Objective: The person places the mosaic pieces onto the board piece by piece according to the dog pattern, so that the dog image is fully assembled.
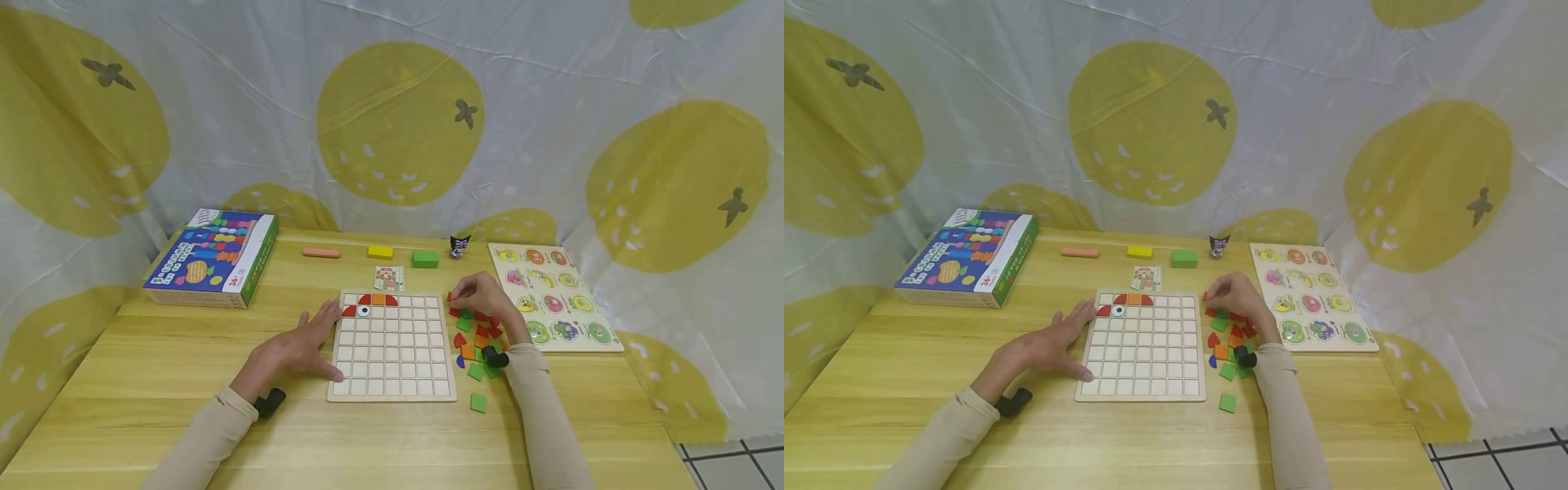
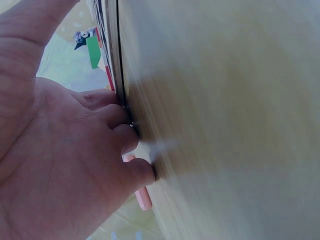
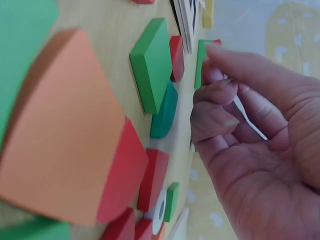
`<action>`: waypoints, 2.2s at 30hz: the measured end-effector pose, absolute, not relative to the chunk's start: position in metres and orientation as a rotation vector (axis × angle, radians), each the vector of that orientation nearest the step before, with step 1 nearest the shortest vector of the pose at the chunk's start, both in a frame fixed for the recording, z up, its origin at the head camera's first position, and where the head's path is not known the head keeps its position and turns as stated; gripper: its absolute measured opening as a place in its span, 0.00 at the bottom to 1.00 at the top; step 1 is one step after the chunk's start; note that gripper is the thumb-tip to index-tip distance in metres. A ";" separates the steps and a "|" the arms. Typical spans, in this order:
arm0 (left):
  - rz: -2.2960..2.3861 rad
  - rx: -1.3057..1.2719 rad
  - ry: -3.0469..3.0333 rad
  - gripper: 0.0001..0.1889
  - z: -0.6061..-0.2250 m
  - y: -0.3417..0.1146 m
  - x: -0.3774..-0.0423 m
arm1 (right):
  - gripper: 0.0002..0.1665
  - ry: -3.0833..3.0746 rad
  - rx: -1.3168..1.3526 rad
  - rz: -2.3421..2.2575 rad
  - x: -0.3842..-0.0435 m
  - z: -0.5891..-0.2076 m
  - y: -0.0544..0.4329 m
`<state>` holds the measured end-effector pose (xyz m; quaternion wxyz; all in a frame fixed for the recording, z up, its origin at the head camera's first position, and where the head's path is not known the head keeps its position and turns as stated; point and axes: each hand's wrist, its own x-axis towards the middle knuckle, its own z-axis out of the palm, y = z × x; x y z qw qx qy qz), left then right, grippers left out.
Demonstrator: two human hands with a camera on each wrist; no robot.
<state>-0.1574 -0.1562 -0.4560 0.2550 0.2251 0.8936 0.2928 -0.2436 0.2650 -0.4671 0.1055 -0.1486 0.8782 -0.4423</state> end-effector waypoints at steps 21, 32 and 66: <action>0.781 0.617 2.434 0.70 -0.456 -0.156 -0.157 | 0.09 2.573 -0.562 -1.302 -0.244 -0.470 0.216; 0.772 0.621 2.437 0.71 -0.456 -0.156 -0.158 | 0.06 2.520 -0.639 -1.373 -0.240 -0.468 0.171; 0.773 0.638 2.428 0.70 -0.455 -0.155 -0.159 | 0.02 2.543 -0.555 -1.200 -0.238 -0.464 0.109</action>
